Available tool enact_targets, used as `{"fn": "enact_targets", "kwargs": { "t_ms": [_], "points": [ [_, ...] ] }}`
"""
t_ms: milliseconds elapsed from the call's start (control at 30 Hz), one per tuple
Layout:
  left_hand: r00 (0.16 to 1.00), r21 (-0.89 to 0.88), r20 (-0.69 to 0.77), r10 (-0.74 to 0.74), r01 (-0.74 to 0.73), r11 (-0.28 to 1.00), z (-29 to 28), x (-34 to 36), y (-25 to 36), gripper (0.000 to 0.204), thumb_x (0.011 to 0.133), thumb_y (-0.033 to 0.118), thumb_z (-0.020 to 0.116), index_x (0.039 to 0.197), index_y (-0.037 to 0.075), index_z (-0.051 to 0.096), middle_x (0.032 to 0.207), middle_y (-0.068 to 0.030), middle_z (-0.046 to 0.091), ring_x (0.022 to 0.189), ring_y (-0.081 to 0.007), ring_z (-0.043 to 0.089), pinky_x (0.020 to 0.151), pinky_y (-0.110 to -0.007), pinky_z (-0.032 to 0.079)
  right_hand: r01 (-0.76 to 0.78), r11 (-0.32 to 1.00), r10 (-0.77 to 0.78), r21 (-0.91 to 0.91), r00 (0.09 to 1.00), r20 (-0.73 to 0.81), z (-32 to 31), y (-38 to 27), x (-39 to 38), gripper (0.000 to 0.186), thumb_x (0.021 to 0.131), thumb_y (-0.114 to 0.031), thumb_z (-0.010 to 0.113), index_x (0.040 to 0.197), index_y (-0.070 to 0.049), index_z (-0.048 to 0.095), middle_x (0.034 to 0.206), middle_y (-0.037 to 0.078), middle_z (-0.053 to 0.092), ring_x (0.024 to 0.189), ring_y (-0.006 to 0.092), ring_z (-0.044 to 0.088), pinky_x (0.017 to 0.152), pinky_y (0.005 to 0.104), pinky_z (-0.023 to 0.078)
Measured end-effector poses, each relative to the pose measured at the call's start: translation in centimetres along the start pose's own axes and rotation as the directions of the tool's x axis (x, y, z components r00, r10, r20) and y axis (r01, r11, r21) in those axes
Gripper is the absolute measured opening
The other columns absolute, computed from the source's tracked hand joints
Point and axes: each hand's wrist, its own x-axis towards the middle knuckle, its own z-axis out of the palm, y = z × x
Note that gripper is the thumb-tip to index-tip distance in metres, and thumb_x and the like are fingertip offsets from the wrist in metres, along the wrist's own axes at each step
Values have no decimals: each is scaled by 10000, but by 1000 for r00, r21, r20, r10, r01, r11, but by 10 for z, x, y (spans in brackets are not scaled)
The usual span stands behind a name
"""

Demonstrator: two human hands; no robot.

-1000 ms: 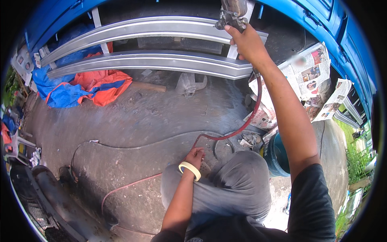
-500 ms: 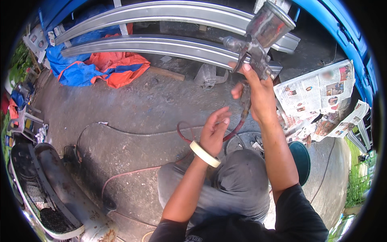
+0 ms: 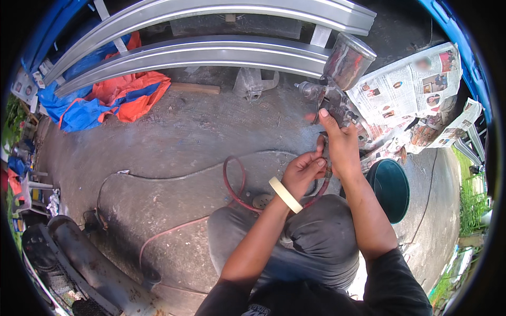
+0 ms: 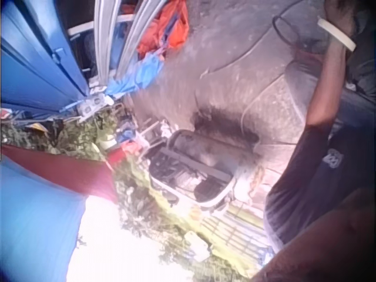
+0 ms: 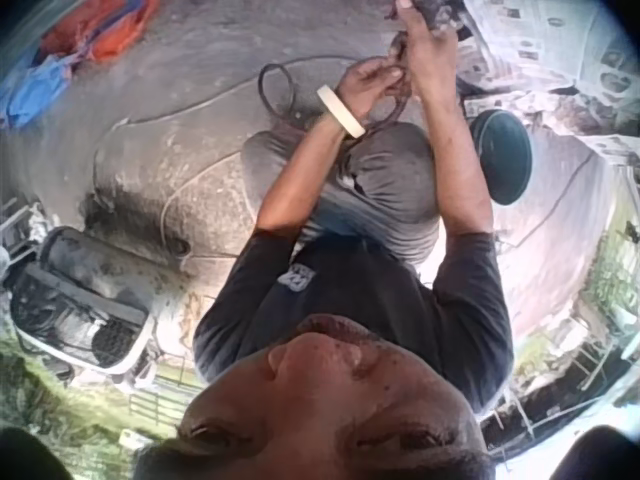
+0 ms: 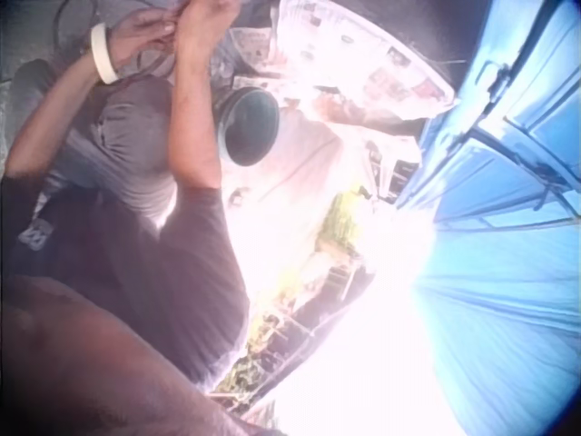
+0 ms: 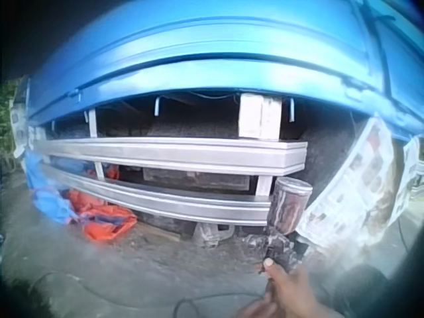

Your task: The person uses a spray gun to apply paint to a long, curved metal frame. They move the spray gun along the length of the frame, adjusting their position to cover different sections. The person also briefly handles a roll of tape during the process.

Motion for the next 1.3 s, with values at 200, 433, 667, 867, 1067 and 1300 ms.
{"fn": "enact_targets", "kwargs": {
  "t_ms": [200, 433, 667, 867, 1067, 1300],
  "points": [
    [996, 31, 52, -73, 71, 997, 4, 14, -23, 194, 1112, 165, 601, 1227, 34, 687, 1077, 5, 711, 970, -95, 684, 914, -292, 575, -20, 986, 1, -163, 993, -115, -22, 13, 8, 393, 1047, -378, 682, 960, 1, 737, 734, 43, 658, 474, 80, 513, 440, 258, 379],
    [986, 60, 95, -136, 131, 990, -1, 19, -38, 242, 1101, 180, 622, 1298, 50, 674, 1127, -28, 726, 1041, -127, 696, 934, -325, 571, -36, 988, 22, -152, 995, -98, -35, 22, 9, 338, 1067, -360, 662, 1097, -25, 705, 900, 65, 727, 502, 90, 502, 439, 243, 393],
    [993, 990, 38, -115, -21, 141, -83, 1, -12, 346, 1001, 302, 712, 1212, 29, 730, 1101, -205, 767, 1033, -365, 735, 921, -433, 564, 61, 969, -100, -239, 983, -154, -59, 35, 9, 379, 1067, -377, 667, 1185, -17, 653, 886, 53, 713, 486, 78, 509, 446, 251, 394],
    [945, 935, -57, -321, -62, -349, -154, -35, 2, 411, 1042, 455, 551, 1220, 135, 736, 1313, -125, 696, 1372, -363, 554, 1225, -633, 289, 59, 953, -140, -299, 957, -256, -83, 57, 17, 584, 1034, -382, 724, 1408, 30, 547, 723, 54, 663, 523, 91, 534, 488, 276, 426],
    [979, 892, 41, -199, -126, -433, -186, -60, 15, 283, 974, 289, 624, 1188, 137, 729, 1328, -113, 667, 1481, -363, 428, 1253, -626, 274, 82, 938, -200, -337, 921, -333, -73, 80, 37, 616, 1037, -391, 718, 1455, 18, 525, 567, 52, 560, 515, 123, 507, 558, 300, 436],
    [993, 946, 72, 98, -37, -322, -169, -127, 74, 158, 895, 116, 713, 1047, 95, 752, 1035, -106, 716, 1116, -354, 639, 1201, -590, 376, 244, 899, -333, -364, 920, -207, -3, 87, 60, 512, 1035, -380, 711, 1366, -21, 558, 756, 173, 701, 716, 278, 700, 726, 416, 531]
  ]
}}
